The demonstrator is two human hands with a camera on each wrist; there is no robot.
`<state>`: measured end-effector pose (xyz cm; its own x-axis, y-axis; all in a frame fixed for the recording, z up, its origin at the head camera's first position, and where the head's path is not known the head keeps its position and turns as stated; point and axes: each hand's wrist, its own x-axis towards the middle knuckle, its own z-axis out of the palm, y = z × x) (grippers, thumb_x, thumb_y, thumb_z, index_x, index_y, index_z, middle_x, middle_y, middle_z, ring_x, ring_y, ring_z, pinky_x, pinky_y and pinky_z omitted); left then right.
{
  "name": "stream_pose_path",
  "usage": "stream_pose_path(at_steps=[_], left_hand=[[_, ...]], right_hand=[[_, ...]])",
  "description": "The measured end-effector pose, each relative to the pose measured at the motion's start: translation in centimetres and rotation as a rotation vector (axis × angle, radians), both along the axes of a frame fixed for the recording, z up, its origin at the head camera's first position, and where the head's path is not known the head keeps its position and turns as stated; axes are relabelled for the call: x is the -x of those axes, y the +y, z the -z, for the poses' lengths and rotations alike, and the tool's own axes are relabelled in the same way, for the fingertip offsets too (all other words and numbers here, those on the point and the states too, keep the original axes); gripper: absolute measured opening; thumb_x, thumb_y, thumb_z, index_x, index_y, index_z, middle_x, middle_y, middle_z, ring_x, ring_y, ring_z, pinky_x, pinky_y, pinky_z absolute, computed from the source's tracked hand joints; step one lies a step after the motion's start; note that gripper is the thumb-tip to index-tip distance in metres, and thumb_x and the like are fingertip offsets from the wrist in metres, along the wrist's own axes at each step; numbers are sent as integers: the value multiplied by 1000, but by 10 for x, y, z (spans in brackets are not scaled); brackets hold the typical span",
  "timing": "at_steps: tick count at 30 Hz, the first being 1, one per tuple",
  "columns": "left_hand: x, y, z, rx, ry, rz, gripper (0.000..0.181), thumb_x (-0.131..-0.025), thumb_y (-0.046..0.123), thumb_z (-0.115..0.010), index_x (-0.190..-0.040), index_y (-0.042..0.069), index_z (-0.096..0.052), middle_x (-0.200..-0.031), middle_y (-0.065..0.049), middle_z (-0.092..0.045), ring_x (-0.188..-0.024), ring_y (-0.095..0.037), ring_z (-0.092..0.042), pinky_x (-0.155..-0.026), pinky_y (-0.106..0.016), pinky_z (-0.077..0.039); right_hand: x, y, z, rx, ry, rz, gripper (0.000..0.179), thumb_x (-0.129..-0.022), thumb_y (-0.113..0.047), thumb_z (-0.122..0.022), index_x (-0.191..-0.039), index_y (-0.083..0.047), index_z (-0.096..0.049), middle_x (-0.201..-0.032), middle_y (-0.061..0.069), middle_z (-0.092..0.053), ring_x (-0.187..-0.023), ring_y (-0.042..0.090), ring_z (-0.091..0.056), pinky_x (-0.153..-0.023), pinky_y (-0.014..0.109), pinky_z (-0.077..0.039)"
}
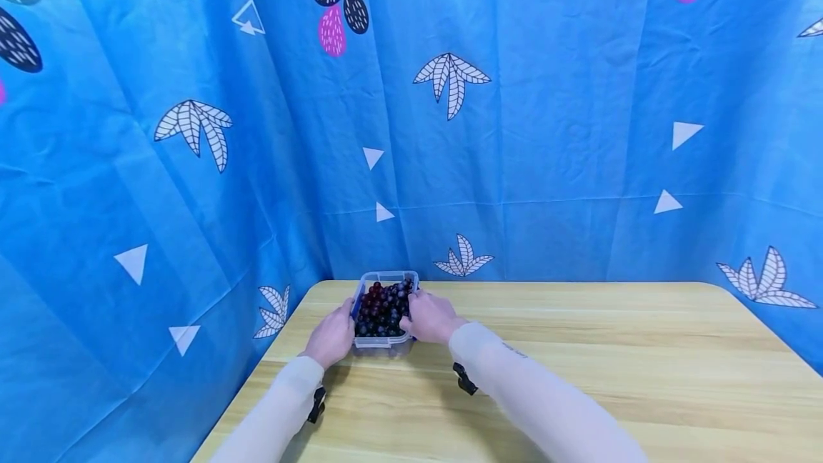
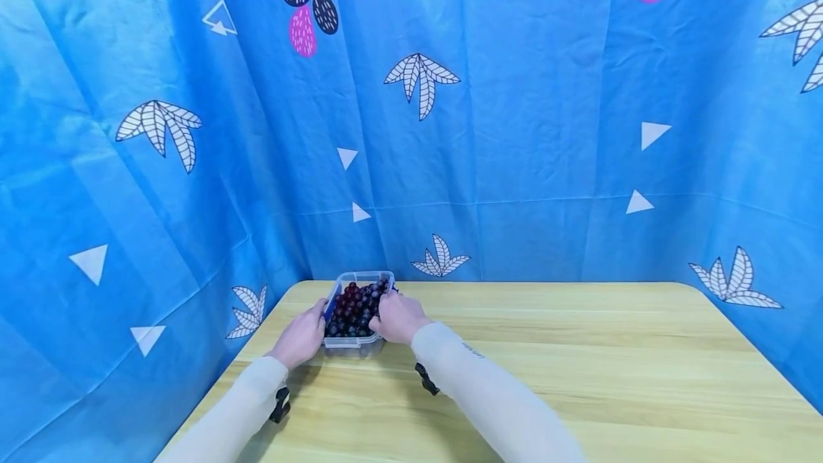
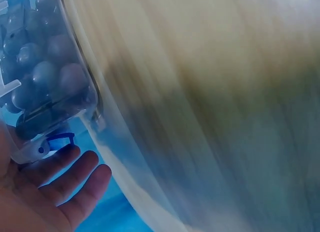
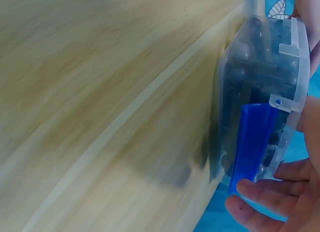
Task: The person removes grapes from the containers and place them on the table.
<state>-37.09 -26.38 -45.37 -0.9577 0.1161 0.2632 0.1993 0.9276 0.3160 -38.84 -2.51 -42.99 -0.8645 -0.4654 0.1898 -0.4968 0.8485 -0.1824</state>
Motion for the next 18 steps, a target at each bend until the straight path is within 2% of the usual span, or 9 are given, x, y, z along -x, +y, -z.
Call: stream_pose_path(at_steps=[3,6,10,13,15,18], left_hand=[[-6,6,-2,7,-5,12,50,-103,10,-42,-151,-6,-38,-136,-27,-59,-117,-41,-63,-96,-55,-52],[-10,11,-3,10,-5,21,51,-103,10,-42,-151,-7,-37,-138,-28,-57,-117,-41,-64,-96,-54,-53],[-14,16,-3,18,9,34,51,-103,10,-44,-150,-8,-38,-140,-28,-56,-119,-42,-62,-96,-54,-53],[-17,21,-2,19,26,41,50,-103,10,-44,-149,-8,-40,-140,-27,-56,-121,-41,-61,-97,-54,-52],[-19,24,0,26,43,45,48,-102,10,-44,-147,-8,-42,-138,-26,-59,-119,-41,-63,-95,-54,-54],[-22,30,2,40,73,51,45,-101,9,-46,-144,-8,-46,-132,-26,-63,-114,-40,-65,-90,-54,-56]], right_hand=[[-4,6,-1,-12,-3,-9,43,-95,-41,-59,-111,-3,-68,-132,15,-64,-102,24,-65,-71,36,-59],[-8,12,-1,-29,-1,-10,45,-95,-44,-60,-111,-2,-68,-129,15,-65,-98,23,-65,-71,37,-59],[-12,20,-1,-47,20,-21,41,-94,-45,-61,-102,-5,-69,-119,13,-67,-83,17,-62,-64,36,-58],[-16,25,-1,-45,30,-30,41,-94,-43,-62,-102,-4,-69,-116,13,-68,-77,15,-59,-62,34,-56],[-19,29,-2,-48,34,-37,39,-93,-43,-63,-97,-5,-69,-114,13,-69,-75,15,-58,-62,33,-56],[-25,34,-4,-57,36,-48,41,-94,-43,-63,-101,-3,-70,-112,13,-69,-73,14,-57,-65,32,-57]])
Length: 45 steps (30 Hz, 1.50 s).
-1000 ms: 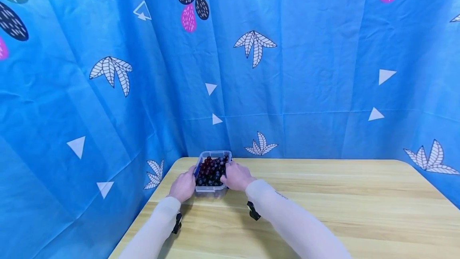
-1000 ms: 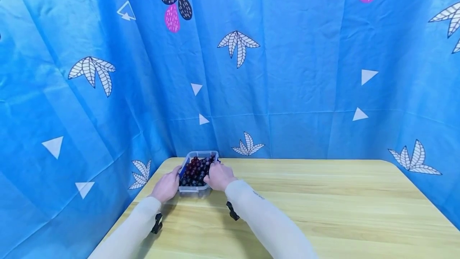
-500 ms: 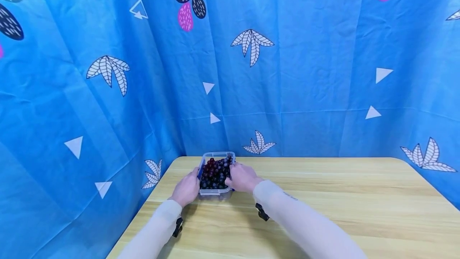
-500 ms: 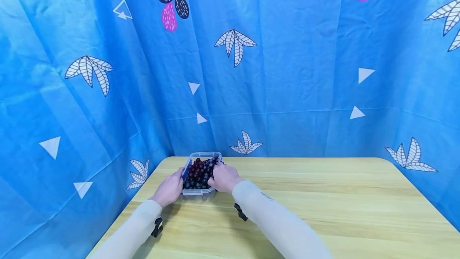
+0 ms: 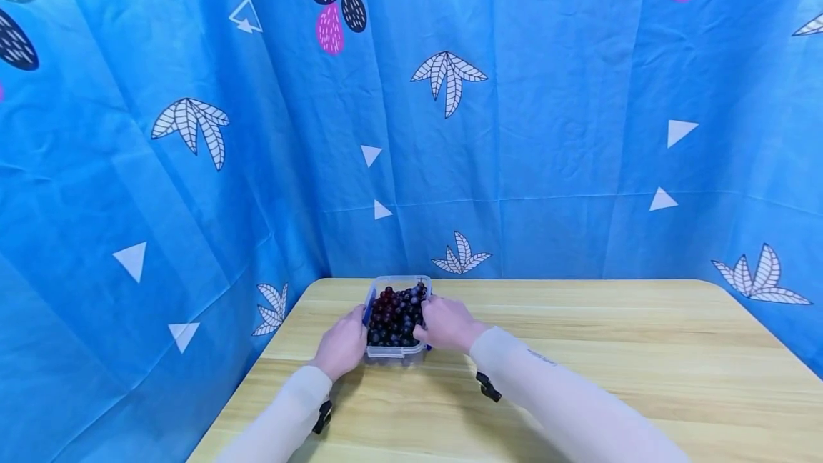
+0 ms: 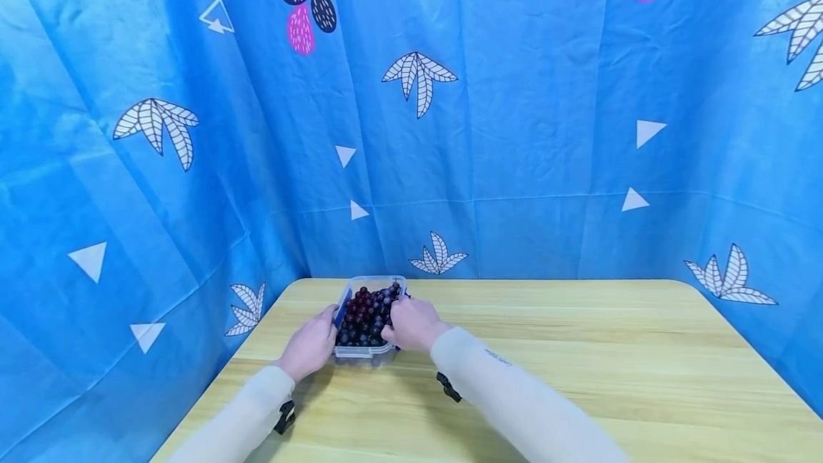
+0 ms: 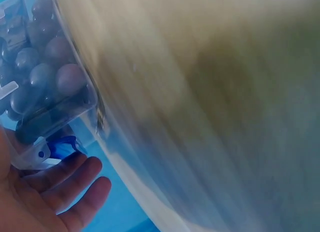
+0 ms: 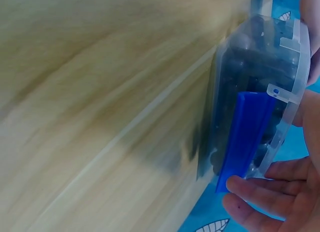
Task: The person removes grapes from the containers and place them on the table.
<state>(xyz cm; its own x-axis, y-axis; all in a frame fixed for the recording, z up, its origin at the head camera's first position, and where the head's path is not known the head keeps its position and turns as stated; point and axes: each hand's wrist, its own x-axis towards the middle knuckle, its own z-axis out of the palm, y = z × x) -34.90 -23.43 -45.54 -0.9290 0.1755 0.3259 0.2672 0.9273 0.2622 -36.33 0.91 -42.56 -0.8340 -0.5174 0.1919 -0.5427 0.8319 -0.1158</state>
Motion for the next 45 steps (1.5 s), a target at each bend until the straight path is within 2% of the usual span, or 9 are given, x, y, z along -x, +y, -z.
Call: stream_pose_path(at_steps=[5,14,23,27,30,36,39,42,45], left_hand=[[-8,9,1,23,28,14,44,-100,8,-49,-141,-9,-48,-126,-27,-65,-110,-40,-66,-87,-53,-57],[-20,24,0,31,45,65,39,-99,4,-51,-135,-11,-50,-113,-26,-68,-99,-38,-69,-80,-50,-59],[-37,34,2,57,107,92,34,-97,4,-54,-127,-11,-54,-104,-24,-69,-92,-36,-70,-76,-48,-60],[-42,40,3,56,86,91,32,-97,6,-55,-125,-10,-55,-102,-21,-69,-91,-33,-69,-77,-46,-60],[-44,46,0,58,68,92,35,-98,7,-54,-128,-10,-54,-104,-20,-69,-94,-32,-69,-80,-46,-59],[-51,53,-4,79,82,116,33,-98,7,-53,-127,-10,-54,-101,-19,-69,-90,-32,-68,-77,-45,-59],[-55,55,-3,89,68,118,31,-98,7,-53,-124,-10,-54,-95,-18,-67,-85,-29,-67,-73,-43,-59],[-58,57,-1,90,53,112,34,-99,9,-52,-126,-11,-53,-98,-19,-68,-87,-30,-68,-74,-42,-60],[-59,59,-1,90,53,112,33,-99,9,-51,-126,-11,-54,-97,-18,-68,-86,-29,-67,-74,-42,-59]], right_hand=[[-9,10,-1,-1,1,-13,44,-94,-42,-63,-107,0,-70,-109,13,-69,-70,12,-54,-65,30,-56],[-22,25,2,13,20,-31,34,-93,-41,-64,-82,-9,-64,-92,8,-66,-59,10,-48,-58,27,-51],[-40,37,2,33,1,-36,33,-92,-39,-66,-85,-7,-67,-108,17,-71,-52,8,-47,-65,27,-55],[-47,43,0,35,-7,-22,46,-91,-40,-67,-106,4,-70,-121,23,-68,-66,16,-62,-82,37,-60],[-50,48,-2,52,-23,3,61,-91,-40,-68,-127,9,-63,-130,26,-64,-88,29,-70,-91,42,-58],[-55,55,1,49,-4,22,62,-91,-40,-66,-130,8,-61,-132,25,-63,-101,34,-70,-90,41,-59],[-60,58,2,62,-15,12,63,-91,-39,-66,-131,9,-60,-131,26,-63,-78,26,-71,-71,32,-60],[-64,61,2,83,-38,6,64,-91,-38,-66,-132,11,-58,-131,28,-62,-50,13,-54,-52,23,-51],[-67,63,1,68,-34,11,64,-92,-39,-66,-133,10,-58,-131,27,-62,-49,9,-49,-54,23,-52]])
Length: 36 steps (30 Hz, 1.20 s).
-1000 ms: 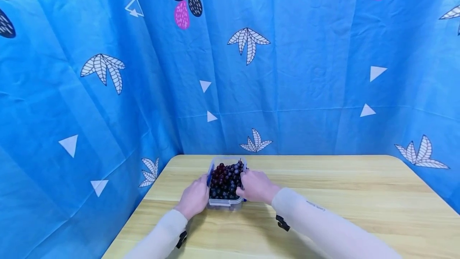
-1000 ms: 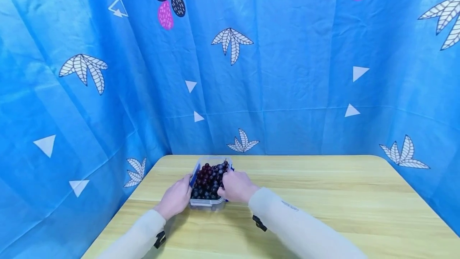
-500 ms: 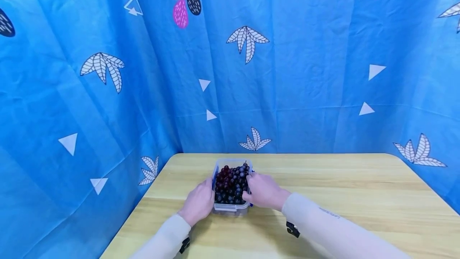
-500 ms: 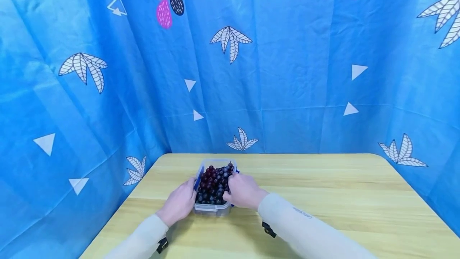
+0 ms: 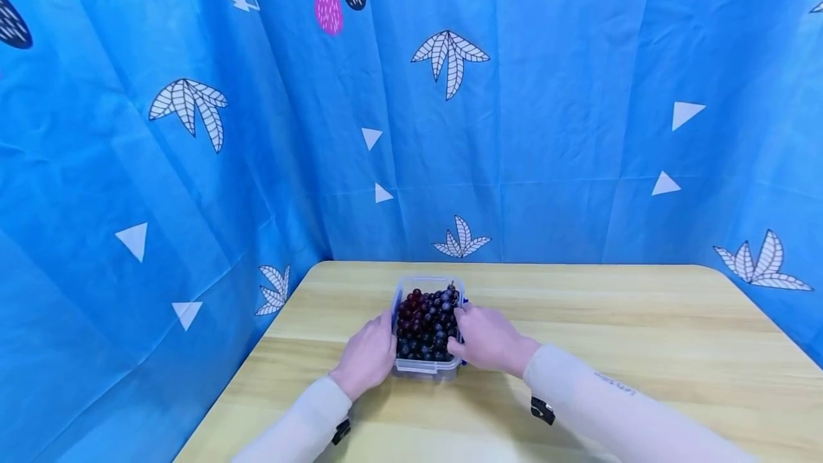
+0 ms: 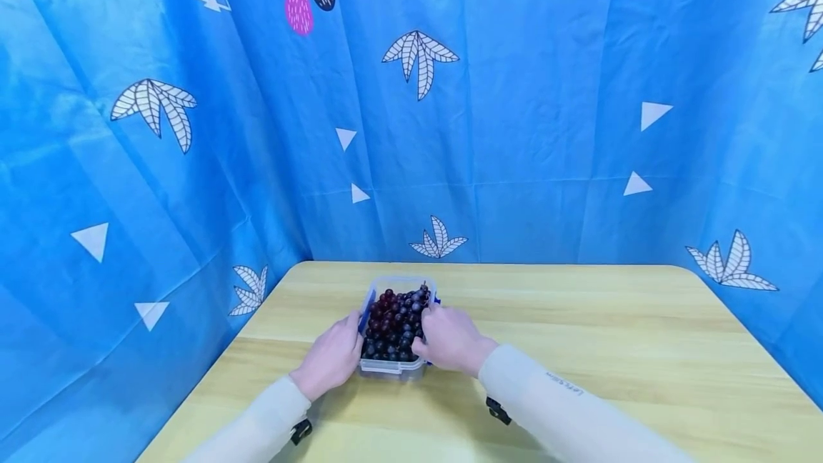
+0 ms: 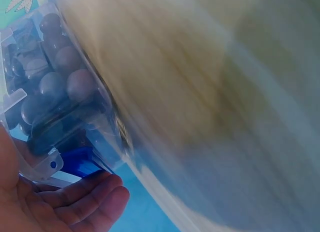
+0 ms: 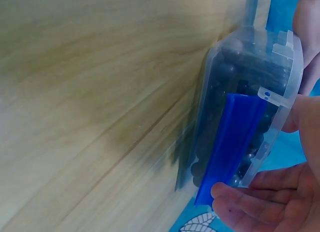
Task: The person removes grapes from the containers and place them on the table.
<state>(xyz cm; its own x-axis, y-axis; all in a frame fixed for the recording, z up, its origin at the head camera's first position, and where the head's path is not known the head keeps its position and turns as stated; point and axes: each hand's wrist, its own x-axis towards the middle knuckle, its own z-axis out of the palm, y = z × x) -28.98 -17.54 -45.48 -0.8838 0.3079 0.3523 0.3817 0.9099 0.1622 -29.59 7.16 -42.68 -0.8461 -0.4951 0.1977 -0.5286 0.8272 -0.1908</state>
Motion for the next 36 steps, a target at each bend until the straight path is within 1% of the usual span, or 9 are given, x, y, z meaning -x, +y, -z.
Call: stream_pose_path(at_steps=[4,8,15,19,22,24,27,32,36], left_hand=[[1,4,-3,-1,11,10,32,-99,9,-50,-124,-10,-54,-94,-17,-67,-83,-28,-67,-71,-41,-59],[0,7,-5,-9,7,17,33,-99,9,-51,-126,-10,-53,-97,-18,-68,-84,-29,-67,-71,-42,-59],[-5,13,-6,-3,-3,46,36,-98,9,-52,-128,-11,-52,-94,-16,-67,-80,-26,-66,-67,-38,-59],[-9,15,-7,-10,-6,52,36,-98,9,-52,-128,-9,-53,-93,-15,-67,-80,-25,-65,-67,-37,-58],[-12,16,-6,-16,-10,51,35,-98,8,-51,-128,-9,-53,-91,-12,-66,-78,-22,-64,-65,-35,-58],[-14,16,-5,-16,-9,51,34,-97,8,-51,-127,-9,-53,-89,-11,-65,-76,-21,-63,-63,-35,-57],[-16,16,-4,-11,-9,53,33,-97,8,-52,-125,-9,-54,-87,-11,-65,-74,-21,-63,-61,-34,-56],[-14,13,-7,24,-19,72,31,-97,10,-54,-122,-8,-55,-84,-10,-64,-71,-21,-62,-56,-32,-54],[-9,8,-14,69,-25,70,23,-100,16,-54,-112,-2,-59,-74,-4,-60,-62,-17,-59,-49,-30,-47]], right_hand=[[-1,3,-5,-24,34,8,62,-91,-39,-67,-130,9,-61,-129,26,-64,-56,10,-53,-63,28,-57],[-4,7,-7,-16,49,-2,60,-91,-37,-67,-128,10,-62,-127,27,-65,-57,12,-56,-64,30,-58],[-8,14,-5,-26,93,-19,58,-90,-37,-68,-123,11,-64,-121,27,-67,-67,20,-63,-75,36,-61],[-11,17,-4,-31,102,-21,58,-90,-37,-68,-122,11,-65,-118,25,-68,-64,16,-59,-72,35,-60],[-12,18,-3,-31,96,-21,59,-90,-38,-67,-124,11,-64,-121,26,-67,-57,10,-52,-70,33,-60],[-13,19,-1,-41,99,-22,60,-91,-39,-66,-124,11,-64,-122,26,-67,-56,8,-50,-70,33,-60],[-15,19,0,-34,90,-26,61,-91,-39,-66,-125,11,-63,-124,27,-66,-50,8,-47,-61,28,-56],[-16,18,1,-17,85,-29,61,-91,-38,-66,-127,12,-62,-128,30,-63,-43,6,-40,-50,22,-46],[-17,17,1,-19,87,-39,61,-92,-38,-65,-127,12,-62,-129,31,-62,-42,5,-37,-49,20,-46]])
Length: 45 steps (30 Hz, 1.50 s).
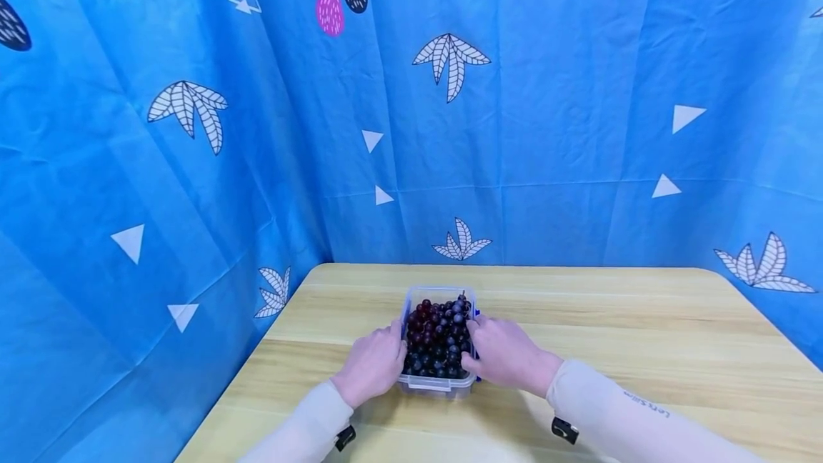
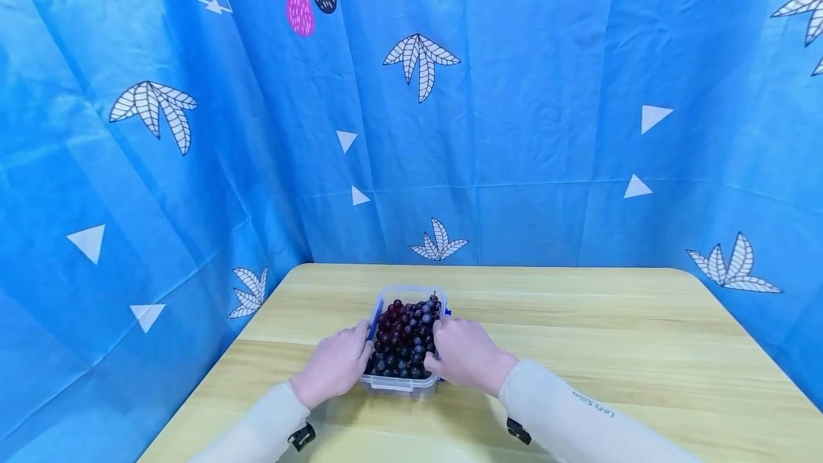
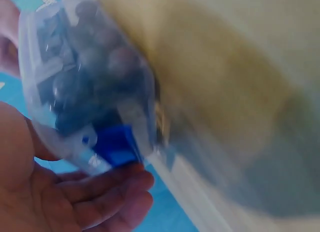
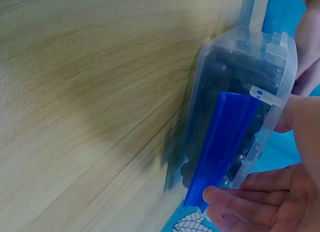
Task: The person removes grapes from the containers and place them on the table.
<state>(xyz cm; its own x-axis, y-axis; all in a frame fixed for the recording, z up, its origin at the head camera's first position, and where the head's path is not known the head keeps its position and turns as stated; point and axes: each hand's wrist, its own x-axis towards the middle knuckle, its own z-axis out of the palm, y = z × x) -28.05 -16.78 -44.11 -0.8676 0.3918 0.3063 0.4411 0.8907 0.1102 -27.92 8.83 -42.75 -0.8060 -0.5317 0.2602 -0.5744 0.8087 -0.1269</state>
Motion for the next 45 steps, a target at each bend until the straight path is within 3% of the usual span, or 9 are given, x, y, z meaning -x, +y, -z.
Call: stream_pose_path(at_steps=[5,11,16,20,24,29,34,39,45], left_hand=[[9,-2,-7,8,9,-9,13,-101,19,-53,-95,9,-59,-64,6,-50,-53,-9,-47,-44,-26,-38],[23,1,-8,5,45,-35,11,-97,19,-56,-90,11,-59,-68,3,-54,-58,-12,-51,-46,-29,-41],[30,2,-5,-31,38,-67,28,-98,26,-57,-114,4,-64,-96,-11,-69,-86,-26,-66,-62,-43,-56],[32,0,1,-39,-1,-79,46,-100,29,-54,-138,2,-55,-125,-19,-66,-112,-34,-64,-82,-53,-58],[33,-1,6,-48,-47,-81,52,-102,30,-51,-146,2,-48,-134,-22,-62,-121,-37,-60,-92,-56,-54],[33,2,9,-45,-68,-85,55,-102,31,-48,-150,3,-44,-137,-21,-60,-125,-37,-58,-96,-55,-53],[33,3,9,-33,-67,-101,56,-103,32,-47,-151,5,-43,-138,-20,-60,-127,-36,-56,-98,-53,-52],[33,4,9,-30,-67,-93,57,-102,33,-46,-153,6,-41,-138,-20,-60,-128,-36,-56,-98,-53,-52],[33,5,11,-40,-79,-104,57,-102,34,-45,-153,7,-41,-138,-19,-60,-128,-36,-56,-97,-54,-52]], right_hand=[[-1,1,0,-19,3,4,60,-92,-38,-64,-127,11,-62,-130,31,-62,-41,5,-38,-52,24,-53],[-3,2,0,-64,34,14,59,-93,-40,-63,-126,9,-64,-130,29,-63,-54,16,-59,-77,40,-62],[-5,1,-1,-67,27,9,58,-94,-39,-62,-126,9,-64,-131,29,-62,-53,16,-58,-75,38,-62],[-5,-2,1,-71,32,6,58,-94,-39,-62,-127,9,-63,-131,30,-62,-64,23,-67,-76,38,-62],[-5,-2,0,-82,31,3,59,-95,-40,-61,-128,9,-62,-131,29,-62,-100,40,-70,-84,43,-60],[-7,1,-7,-109,-33,18,60,-96,-41,-61,-131,7,-61,-135,28,-60,-100,39,-70,-86,44,-60],[-9,0,-16,-137,-98,43,61,-95,-43,-64,-133,5,-61,-137,25,-60,-115,41,-64,-91,48,-57],[-8,-1,-24,-141,-96,57,56,-91,-43,-69,-124,3,-68,-126,21,-67,-106,36,-67,-74,42,-61],[-2,-9,-38,-141,24,0,41,-87,-39,-75,-108,-4,-74,-102,10,-69,-85,24,-64,-59,37,-56]])
